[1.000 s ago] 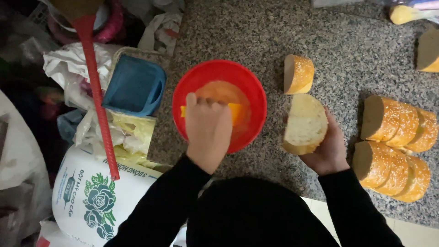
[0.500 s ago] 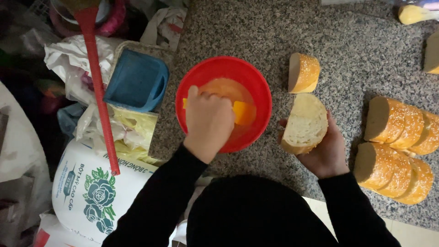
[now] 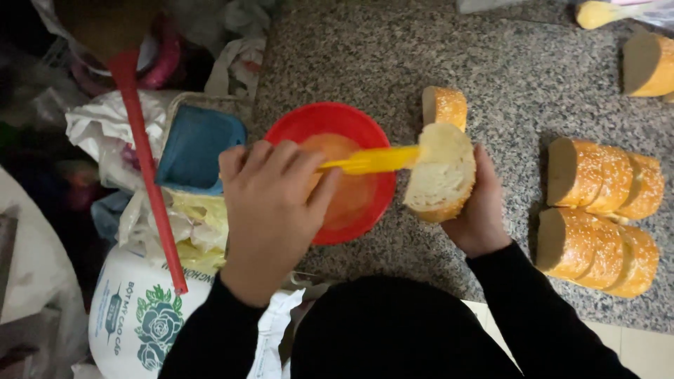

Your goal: Coating slices of bread with a liquid mixture using a spatula in a bakery setting.

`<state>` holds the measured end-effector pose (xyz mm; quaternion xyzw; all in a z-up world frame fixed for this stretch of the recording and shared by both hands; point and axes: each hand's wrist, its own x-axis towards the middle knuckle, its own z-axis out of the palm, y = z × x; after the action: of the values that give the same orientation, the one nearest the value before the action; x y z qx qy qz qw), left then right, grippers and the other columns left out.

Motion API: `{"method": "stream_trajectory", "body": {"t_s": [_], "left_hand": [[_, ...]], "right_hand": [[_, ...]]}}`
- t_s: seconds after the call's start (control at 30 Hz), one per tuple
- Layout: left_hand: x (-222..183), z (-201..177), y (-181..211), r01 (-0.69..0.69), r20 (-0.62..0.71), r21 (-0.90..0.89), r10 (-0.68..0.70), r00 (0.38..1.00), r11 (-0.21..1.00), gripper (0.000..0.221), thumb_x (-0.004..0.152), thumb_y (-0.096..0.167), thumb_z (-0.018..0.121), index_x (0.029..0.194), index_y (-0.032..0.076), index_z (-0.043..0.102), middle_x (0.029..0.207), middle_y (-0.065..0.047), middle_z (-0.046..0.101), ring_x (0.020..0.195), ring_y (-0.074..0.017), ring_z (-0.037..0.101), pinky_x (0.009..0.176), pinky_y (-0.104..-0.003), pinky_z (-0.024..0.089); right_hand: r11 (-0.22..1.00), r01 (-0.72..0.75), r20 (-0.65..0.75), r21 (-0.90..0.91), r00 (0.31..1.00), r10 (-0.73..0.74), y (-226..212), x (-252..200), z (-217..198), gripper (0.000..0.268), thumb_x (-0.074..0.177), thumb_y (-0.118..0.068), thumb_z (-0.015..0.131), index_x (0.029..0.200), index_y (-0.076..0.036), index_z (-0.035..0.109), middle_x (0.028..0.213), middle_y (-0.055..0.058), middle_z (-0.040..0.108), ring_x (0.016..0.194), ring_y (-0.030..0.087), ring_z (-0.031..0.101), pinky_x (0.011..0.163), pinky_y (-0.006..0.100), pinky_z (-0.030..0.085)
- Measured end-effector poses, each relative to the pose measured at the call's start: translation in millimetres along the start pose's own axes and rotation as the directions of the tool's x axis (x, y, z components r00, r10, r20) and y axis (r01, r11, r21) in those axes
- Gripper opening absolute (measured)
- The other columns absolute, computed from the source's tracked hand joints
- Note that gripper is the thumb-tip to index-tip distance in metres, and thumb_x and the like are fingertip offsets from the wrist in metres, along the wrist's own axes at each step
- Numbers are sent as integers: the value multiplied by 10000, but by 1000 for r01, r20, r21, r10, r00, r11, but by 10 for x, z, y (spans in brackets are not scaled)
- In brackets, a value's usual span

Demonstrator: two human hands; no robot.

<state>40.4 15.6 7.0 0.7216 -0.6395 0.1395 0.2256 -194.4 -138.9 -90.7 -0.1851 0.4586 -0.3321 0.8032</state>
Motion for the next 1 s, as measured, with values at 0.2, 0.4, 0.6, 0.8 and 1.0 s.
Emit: {"method": "stream_trajectory", "body": {"t_s": [0.2, 0.4, 0.6, 0.8, 1.0], "left_hand": [[23, 1, 374, -278, -154, 321, 339, 928, 905, 88, 1183, 179, 763, 1099, 182, 790, 1061, 21, 713, 951, -215, 633, 829, -372, 367], [-218, -134, 146, -516, -5, 374, 558, 830, 771, 133, 1180, 201, 656, 1226, 178, 778, 1165, 8, 730, 976, -170, 688, 718, -319, 272], [109, -279, 51, -282, -76, -125, 274, 959, 951, 247, 1077, 325, 920, 978, 139, 790, 923, 0, 712, 891, -259, 600, 934, -474, 315], [528, 16, 81, -485, 8, 185, 492, 871, 855, 349, 1240, 606, 708, 1039, 325, 759, 883, 91, 686, 873, -138, 599, 953, -360, 413], [621, -47, 199, -523, -92, -60, 517, 851, 850, 360, 1230, 493, 633, 1000, 239, 743, 907, 29, 657, 891, -193, 548, 955, -406, 373]], "right_hand": [[992, 40, 73, 117, 996, -49, 128, 149, -137, 632, 1114, -609, 512, 1473, -122, 697, 1313, 139, 816, 1137, 303, 787, 997, 467, 634], [984, -2, 30, 177, 1000, -3, -22, 250, -327, 564, 1121, -604, 507, 1391, -169, 741, 1179, 64, 823, 1013, 255, 791, 898, 405, 635], [986, -165, 109, -23, 980, 167, -158, 34, -151, 704, 1090, -610, 491, 1530, -103, 701, 1355, 149, 797, 1133, 319, 764, 1002, 452, 607], [924, -373, 117, -86, 917, 381, -71, -28, -160, 687, 1119, -600, 501, 1490, -60, 709, 1341, 211, 800, 1152, 364, 768, 1016, 507, 605], [834, -540, 147, 115, 839, 523, 7, 257, -580, 577, 1167, -496, 574, 1505, -57, 734, 1297, 149, 839, 1087, 281, 817, 1026, 436, 642]]}}
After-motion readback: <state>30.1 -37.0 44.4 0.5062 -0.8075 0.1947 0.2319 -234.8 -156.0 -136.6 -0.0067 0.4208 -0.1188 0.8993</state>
